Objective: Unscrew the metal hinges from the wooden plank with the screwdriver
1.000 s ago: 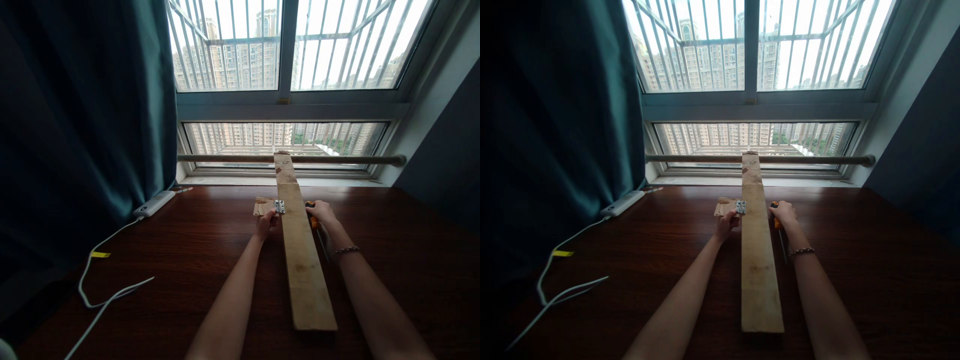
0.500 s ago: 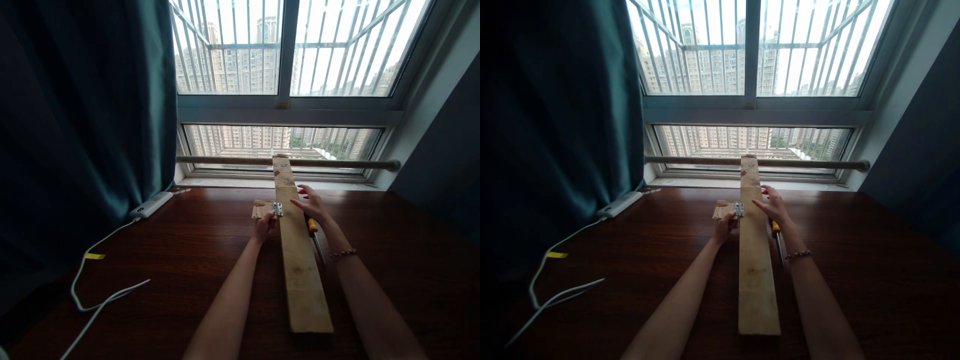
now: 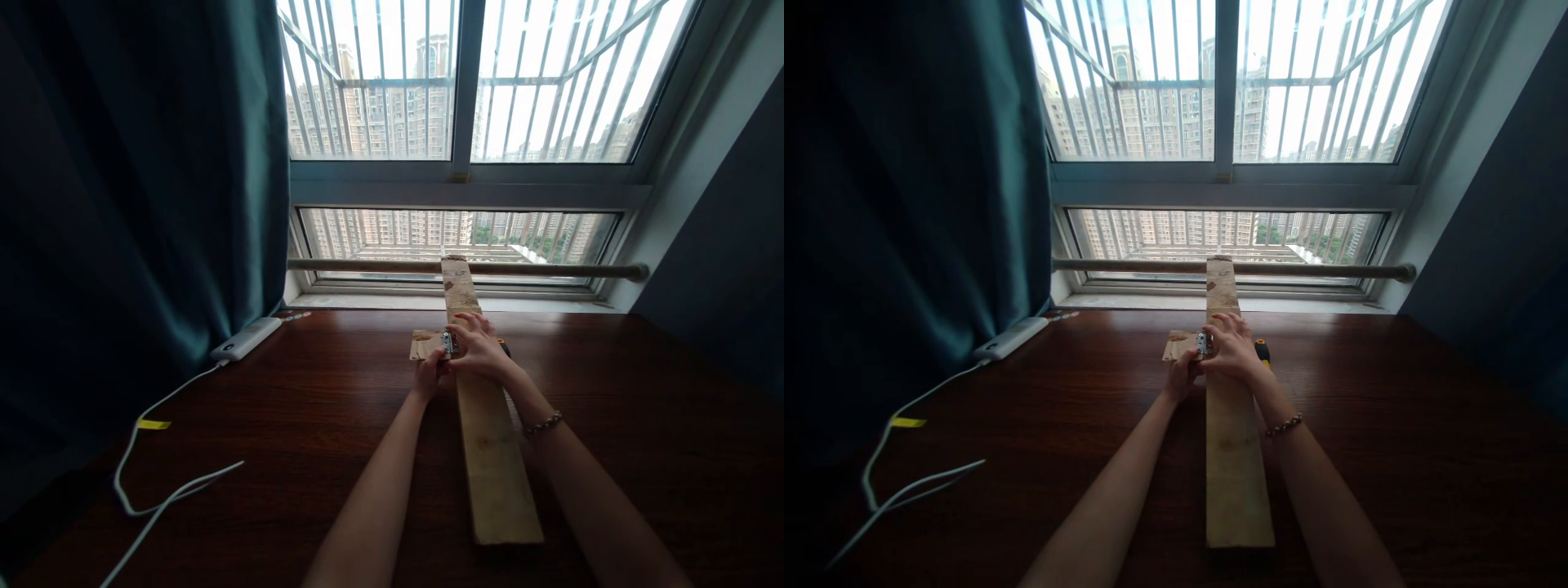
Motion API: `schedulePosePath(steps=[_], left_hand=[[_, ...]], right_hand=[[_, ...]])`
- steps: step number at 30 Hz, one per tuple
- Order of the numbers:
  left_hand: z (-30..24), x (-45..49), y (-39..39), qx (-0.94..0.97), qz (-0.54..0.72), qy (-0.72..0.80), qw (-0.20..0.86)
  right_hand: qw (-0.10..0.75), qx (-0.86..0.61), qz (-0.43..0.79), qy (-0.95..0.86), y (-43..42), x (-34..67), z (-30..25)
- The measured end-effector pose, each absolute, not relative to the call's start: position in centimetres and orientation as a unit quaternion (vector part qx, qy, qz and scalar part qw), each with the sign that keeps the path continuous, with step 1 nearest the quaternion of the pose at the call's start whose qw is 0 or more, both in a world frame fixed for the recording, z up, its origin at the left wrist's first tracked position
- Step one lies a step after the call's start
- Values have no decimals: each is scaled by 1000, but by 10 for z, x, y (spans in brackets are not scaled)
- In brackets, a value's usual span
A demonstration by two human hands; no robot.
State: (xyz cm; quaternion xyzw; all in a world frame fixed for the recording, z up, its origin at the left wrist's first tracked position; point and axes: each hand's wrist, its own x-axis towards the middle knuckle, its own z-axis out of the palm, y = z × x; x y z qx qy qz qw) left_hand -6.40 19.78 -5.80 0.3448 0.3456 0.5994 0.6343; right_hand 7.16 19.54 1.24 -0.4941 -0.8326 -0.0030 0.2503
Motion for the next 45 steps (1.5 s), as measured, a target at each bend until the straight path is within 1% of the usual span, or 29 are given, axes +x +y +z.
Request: schedulePosePath(steps=[5,11,17,22,24,26,28,30,32,34,35,38,40,41,43,45], left_hand=[[-57,-63,197,347,605,351,624],[-58,-64,198,343,598,368,623],[-56,-64,197,321,604,334,648],[-54,-59,196,342,605,324,642],[-54,-61,197,349,647,324,596],[-56,-69,201,318,722,348,506],[-56,-85,206,247,777,407,411],[-50,-105,211,189,788,480,338],[-37,-122,215,222,786,520,251],[-15,-131,217,341,762,516,193],[-2,-132,217,414,734,501,198],[29,-124,220,619,574,444,300],[38,-114,223,685,468,432,354],[38,-110,225,698,436,430,372],[33,-103,228,699,412,428,398],[26,-101,230,689,416,427,413]], right_hand=[[244,-507,-3,-827,197,70,12],[264,-506,8,-821,198,70,11],[261,-511,21,-819,199,69,12],[262,-508,28,-820,198,69,14],[264,-508,27,-819,198,69,14],[263,-510,29,-818,197,69,14],[261,-514,32,-816,197,69,15],[263,-515,33,-815,196,69,15],[266,-511,34,-816,196,69,15],[269,-508,36,-817,196,69,15],[271,-508,37,-817,196,69,15],[277,-506,33,-816,196,68,15],[280,-505,30,-816,196,68,15],[279,-506,30,-816,195,67,15],[276,-508,29,-816,195,67,15],[274,-505,25,-818,195,67,15]])
